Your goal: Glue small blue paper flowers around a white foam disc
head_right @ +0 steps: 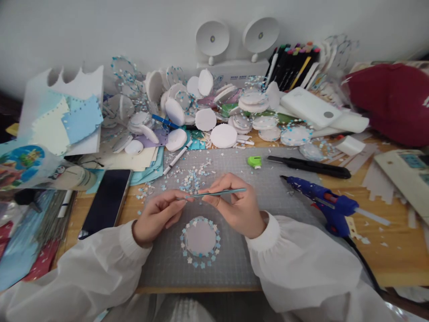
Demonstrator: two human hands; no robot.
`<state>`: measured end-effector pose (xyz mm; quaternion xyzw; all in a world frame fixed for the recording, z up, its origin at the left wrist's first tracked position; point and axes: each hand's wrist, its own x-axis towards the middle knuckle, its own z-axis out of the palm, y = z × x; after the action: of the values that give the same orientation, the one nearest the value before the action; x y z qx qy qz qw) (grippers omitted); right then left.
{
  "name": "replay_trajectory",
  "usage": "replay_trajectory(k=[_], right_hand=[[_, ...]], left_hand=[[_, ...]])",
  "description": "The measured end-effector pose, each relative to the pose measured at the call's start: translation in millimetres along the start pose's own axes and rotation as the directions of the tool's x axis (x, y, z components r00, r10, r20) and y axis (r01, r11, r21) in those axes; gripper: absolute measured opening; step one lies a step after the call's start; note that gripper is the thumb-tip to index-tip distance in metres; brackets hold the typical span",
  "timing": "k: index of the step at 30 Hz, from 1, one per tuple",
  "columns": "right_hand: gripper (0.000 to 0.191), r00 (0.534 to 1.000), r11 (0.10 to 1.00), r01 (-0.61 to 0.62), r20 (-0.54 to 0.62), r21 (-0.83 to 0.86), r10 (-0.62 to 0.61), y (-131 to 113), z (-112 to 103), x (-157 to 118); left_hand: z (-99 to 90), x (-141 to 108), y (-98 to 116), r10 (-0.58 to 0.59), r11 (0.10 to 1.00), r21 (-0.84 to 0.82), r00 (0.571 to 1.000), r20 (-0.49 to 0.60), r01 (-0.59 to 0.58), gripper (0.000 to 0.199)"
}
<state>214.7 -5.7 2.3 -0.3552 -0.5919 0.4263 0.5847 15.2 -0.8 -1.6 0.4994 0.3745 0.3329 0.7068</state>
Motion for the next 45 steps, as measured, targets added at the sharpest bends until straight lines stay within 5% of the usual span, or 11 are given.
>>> replay_trajectory(k=[37,45], right_hand=[[0.019,0.999,0.996,0.046,0.02,-0.081,-0.045,-5.3,0.1,-2.3],[0.013,0.994,0.993,-0.113,0.005,0.029,0.113,-7.0,0.5,-1.0]], left_hand=[[-1.8,-2.5,0.3,-0.04,0.998,0.044,0.999,-0.002,0.04,0.046],[0.5,-1.9,4.6,-0.034,0.996,0.079,0.999,0.001,0.033,0.05]])
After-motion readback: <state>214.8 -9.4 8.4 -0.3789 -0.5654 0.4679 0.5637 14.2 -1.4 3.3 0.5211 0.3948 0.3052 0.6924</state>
